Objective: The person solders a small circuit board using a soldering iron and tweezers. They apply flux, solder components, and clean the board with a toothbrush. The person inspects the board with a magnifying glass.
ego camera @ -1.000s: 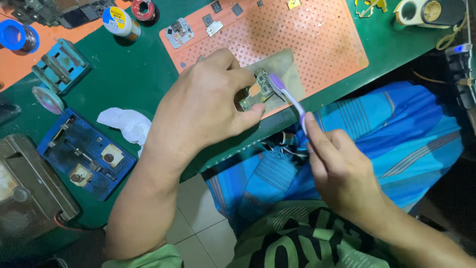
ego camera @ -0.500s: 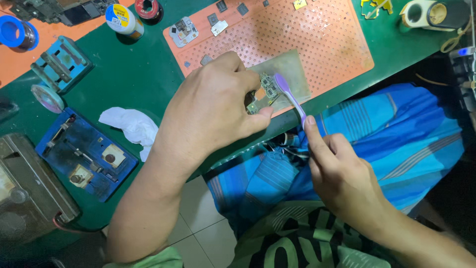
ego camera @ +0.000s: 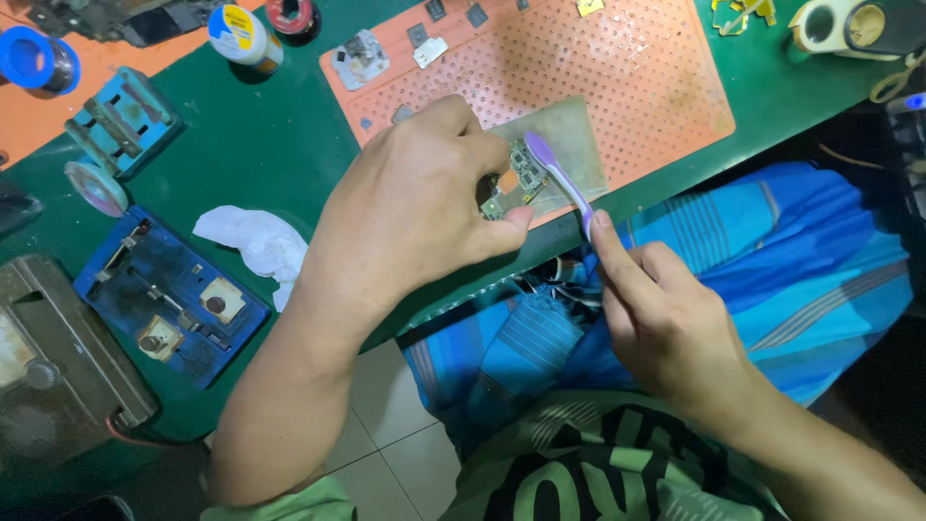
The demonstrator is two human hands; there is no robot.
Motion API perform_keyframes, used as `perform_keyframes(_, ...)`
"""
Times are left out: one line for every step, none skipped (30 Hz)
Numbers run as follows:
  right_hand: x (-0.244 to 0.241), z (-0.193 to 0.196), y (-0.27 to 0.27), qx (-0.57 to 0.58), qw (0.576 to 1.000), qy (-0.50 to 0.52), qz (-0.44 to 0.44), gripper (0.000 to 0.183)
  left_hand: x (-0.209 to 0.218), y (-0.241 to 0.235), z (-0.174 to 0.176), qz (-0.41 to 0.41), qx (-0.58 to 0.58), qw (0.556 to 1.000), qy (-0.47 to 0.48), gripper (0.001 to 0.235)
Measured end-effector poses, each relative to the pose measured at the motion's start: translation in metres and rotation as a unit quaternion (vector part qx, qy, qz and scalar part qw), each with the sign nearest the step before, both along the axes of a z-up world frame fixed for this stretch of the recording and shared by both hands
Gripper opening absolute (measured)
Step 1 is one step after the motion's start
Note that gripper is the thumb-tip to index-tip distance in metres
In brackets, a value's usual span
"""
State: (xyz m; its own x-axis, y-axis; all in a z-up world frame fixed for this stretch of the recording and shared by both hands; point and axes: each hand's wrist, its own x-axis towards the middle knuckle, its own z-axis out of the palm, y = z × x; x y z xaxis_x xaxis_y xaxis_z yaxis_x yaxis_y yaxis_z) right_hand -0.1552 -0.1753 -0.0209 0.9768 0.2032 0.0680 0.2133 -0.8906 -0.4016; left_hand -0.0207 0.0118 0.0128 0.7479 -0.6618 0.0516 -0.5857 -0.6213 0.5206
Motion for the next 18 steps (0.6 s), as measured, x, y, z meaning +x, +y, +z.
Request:
perform_keyframes(0.004, -0.006, 0.001, -0.005, 1.000, -0.004, -0.016, 0.048, 0.000, 0.000, 0.001, 0.004, 0.006, 1.000, 0.005, 0.028)
perform_keyframes(-0.001, -0.003, -0.002, -0.003, 1.000, -0.004, -0.013, 0.048, 0.001, 0.000, 0.000, 0.007, 0.008, 1.000, 0.005, 0.028)
perform_keyframes(-0.004, 0.000, -0.004, -0.016, 1.000, 0.010, -0.007, 0.049, 0.002, 0.001, -0.001, 0.001, 0.005, 1.000, 0.005, 0.027)
perform_keyframes(-0.008, 0.003, -0.006, -0.030, 0.999, 0.027, 0.000, 0.050, 0.003, 0.002, -0.002, -0.004, 0.003, 1.000, 0.007, 0.027)
perform_keyframes(-0.012, 0.007, -0.008, -0.028, 0.999, 0.029, 0.004, 0.050, 0.002, 0.004, -0.003, 0.000, 0.005, 1.000, 0.009, 0.027)
perform_keyframes(-0.017, 0.012, -0.011, -0.016, 0.998, 0.061, -0.027, 0.049, 0.003, 0.004, -0.004, 0.000, 0.005, 1.000, 0.009, 0.028)
perform_keyframes(-0.021, 0.016, -0.014, -0.005, 0.994, 0.094, -0.059, 0.048, 0.003, 0.004, -0.005, -0.001, 0.006, 1.000, 0.009, 0.030)
perform_keyframes(-0.019, 0.016, -0.014, -0.005, 0.994, 0.091, -0.059, 0.048, 0.004, 0.004, -0.005, -0.001, 0.005, 1.000, 0.007, 0.030)
perform_keyframes(-0.018, 0.016, -0.015, -0.012, 0.995, 0.073, -0.069, 0.046, 0.004, 0.004, -0.005, -0.003, 0.010, 1.000, 0.009, 0.030)
perform_keyframes(-0.017, 0.016, -0.015, -0.017, 0.995, 0.056, -0.081, 0.044, 0.004, 0.004, -0.005, -0.006, 0.016, 1.000, 0.012, 0.030)
perform_keyframes(-0.012, 0.012, -0.011, -0.017, 0.995, 0.054, -0.082, 0.044, 0.003, 0.003, -0.003, -0.007, 0.016, 1.000, 0.010, 0.030)
perform_keyframes(-0.006, 0.007, -0.006, -0.001, 0.999, 0.009, -0.045, 0.042, 0.003, 0.002, -0.002, -0.003, 0.017, 1.000, 0.015, 0.031)
perform_keyframes(0.000, 0.003, -0.002, 0.015, 0.999, -0.037, -0.009, 0.040, 0.003, 0.002, -0.001, 0.001, 0.019, 1.000, 0.019, 0.031)
perform_keyframes(0.003, 0.001, 0.001, 0.015, 0.999, -0.036, -0.011, 0.040, 0.003, 0.002, 0.000, -0.001, 0.019, 1.000, 0.020, 0.031)
perform_keyframes(0.006, -0.001, 0.004, 0.010, 1.000, -0.012, -0.025, 0.044, 0.003, 0.002, 0.000, 0.000, 0.011, 1.000, 0.015, 0.029)
perform_keyframes(0.011, -0.003, 0.008, 0.004, 0.999, 0.012, -0.038, 0.048, 0.004, 0.002, 0.000, 0.002, 0.003, 1.000, 0.010, 0.027)
perform_keyframes(0.004, 0.001, 0.005, 0.004, 0.999, 0.013, -0.040, 0.048, 0.003, 0.001, -0.001, -0.001, 0.003, 1.000, 0.010, 0.027)
perform_keyframes(-0.001, 0.005, 0.002, -0.006, 0.999, 0.036, -0.028, 0.048, 0.004, 0.001, -0.001, 0.001, 0.012, 1.000, 0.016, 0.028)
